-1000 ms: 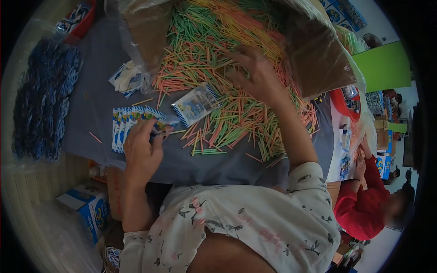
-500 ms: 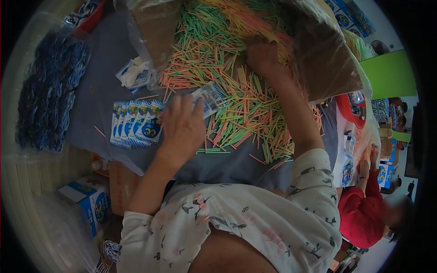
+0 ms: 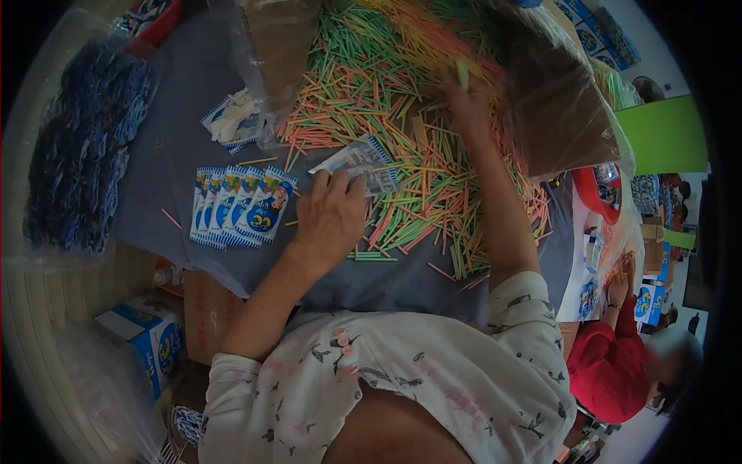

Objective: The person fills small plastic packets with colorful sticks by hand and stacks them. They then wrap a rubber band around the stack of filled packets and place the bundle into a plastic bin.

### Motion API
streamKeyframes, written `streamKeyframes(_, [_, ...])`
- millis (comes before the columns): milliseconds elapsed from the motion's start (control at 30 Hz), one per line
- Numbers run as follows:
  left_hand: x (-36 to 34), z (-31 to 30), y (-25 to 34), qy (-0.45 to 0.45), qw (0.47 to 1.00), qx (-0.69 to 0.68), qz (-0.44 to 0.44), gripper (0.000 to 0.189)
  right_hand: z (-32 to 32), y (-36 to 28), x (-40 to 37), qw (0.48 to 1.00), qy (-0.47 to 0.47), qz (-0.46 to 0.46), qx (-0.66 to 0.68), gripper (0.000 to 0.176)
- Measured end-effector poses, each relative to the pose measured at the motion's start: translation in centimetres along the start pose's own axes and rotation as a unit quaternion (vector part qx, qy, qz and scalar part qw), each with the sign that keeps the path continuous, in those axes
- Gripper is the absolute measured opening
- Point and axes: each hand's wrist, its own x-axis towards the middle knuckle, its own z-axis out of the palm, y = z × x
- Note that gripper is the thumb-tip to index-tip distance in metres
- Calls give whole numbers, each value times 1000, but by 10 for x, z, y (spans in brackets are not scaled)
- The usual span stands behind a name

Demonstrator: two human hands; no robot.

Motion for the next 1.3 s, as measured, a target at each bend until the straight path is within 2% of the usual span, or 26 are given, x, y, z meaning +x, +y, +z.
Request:
streamKeyframes(33, [1,-6,0,-35,999,-17,-24,11,-1,-5,0,1000,-1,0,1,42])
streamKeyframes(67, [3,-9,-1,-68,996,-34,-46,15,-7,-11,2,998,-26,46,18,41])
streamKeyframes(100, [5,-9,-4,-67,996,-35,-43,15,-11,-15,3,994,-49,90,34,41])
streamKeyframes(133, [7,-8,-9,-21,999,-22,-19,12,-8,-13,3,995,-46,87,32,41])
streamKeyframes(167, [8,-7,-12,25,1000,-9,4,9,-1,-8,2,994,-72,-12,-78,40])
streamKeyframes(200, [4,-4,-14,24,1000,-13,5,9,3,0,-2,971,-98,-108,-187,40])
streamKeyframes(233, [-2,1,-15,-11,1000,3,16,9,4,8,-5,971,-97,-106,-191,40])
streamKeyframes(267, [-3,1,-15,-45,998,21,27,8,9,11,-8,974,-93,-92,-187,39])
streamKeyframes(333, [-6,-1,-11,-34,999,-4,5,6,9,11,-5,976,-90,-80,-180,39])
streamKeyframes(400, [-9,-8,-6,-31,999,-34,-16,4,7,-13,-14,986,-90,29,-135,38])
streamKeyframes(433, [-7,-13,-5,-42,998,-48,-24,4,5,-11,-14,986,-92,28,-135,38])
streamKeyframes(500, [-7,-17,-10,-55,996,-57,-36,5,6,-8,-16,994,-97,44,28,40])
streamKeyframes(533, [-7,-16,-13,-52,995,-78,-45,5,8,-7,-18,994,-98,46,31,40])
streamKeyframes(600, [-2,-15,-19,-51,992,-103,-48,7,16,-24,-23,996,-51,-57,-43,45])
streamKeyframes(667, [5,-18,-22,-5,973,-214,-82,19,10,-28,-19,995,-51,-80,-41,50])
streamKeyframes(733, [10,-19,-24,2,962,-253,-106,18,11,-34,-19,992,-62,-102,-35,56])
streamKeyframes(800, [14,-18,-26,11,948,-289,-130,17,16,-54,-33,974,-139,-61,167,62])
streamKeyframes(867, [19,-13,-23,10,867,-438,-239,15,29,-69,-51,960,-177,-53,212,64])
streamKeyframes(900, [21,-10,-22,6,866,-440,-239,15,34,-73,-58,942,-213,-47,256,65])
streamKeyframes(933, [23,-7,-21,23,862,-454,-223,13,38,-73,-61,943,-209,-45,255,65])
streamKeyframes(1000, [25,-4,-17,38,859,-468,-205,12,46,-74,-65,939,-263,-115,191,67])
streamKeyframes(1033, [26,-4,-15,45,847,-489,-203,14,49,-73,-67,939,-262,-115,191,67])
streamKeyframes(1100, [28,-6,-12,54,836,-508,-201,15,54,-68,-72,953,-257,-149,63,60])
streamKeyframes(1233, [28,-5,-12,46,860,-476,-177,14,60,-59,-77,954,-259,-148,30,50])
streamKeyframes(1300, [26,1,-14,42,865,-470,-168,14,59,-61,-81,961,-243,-88,99,40])
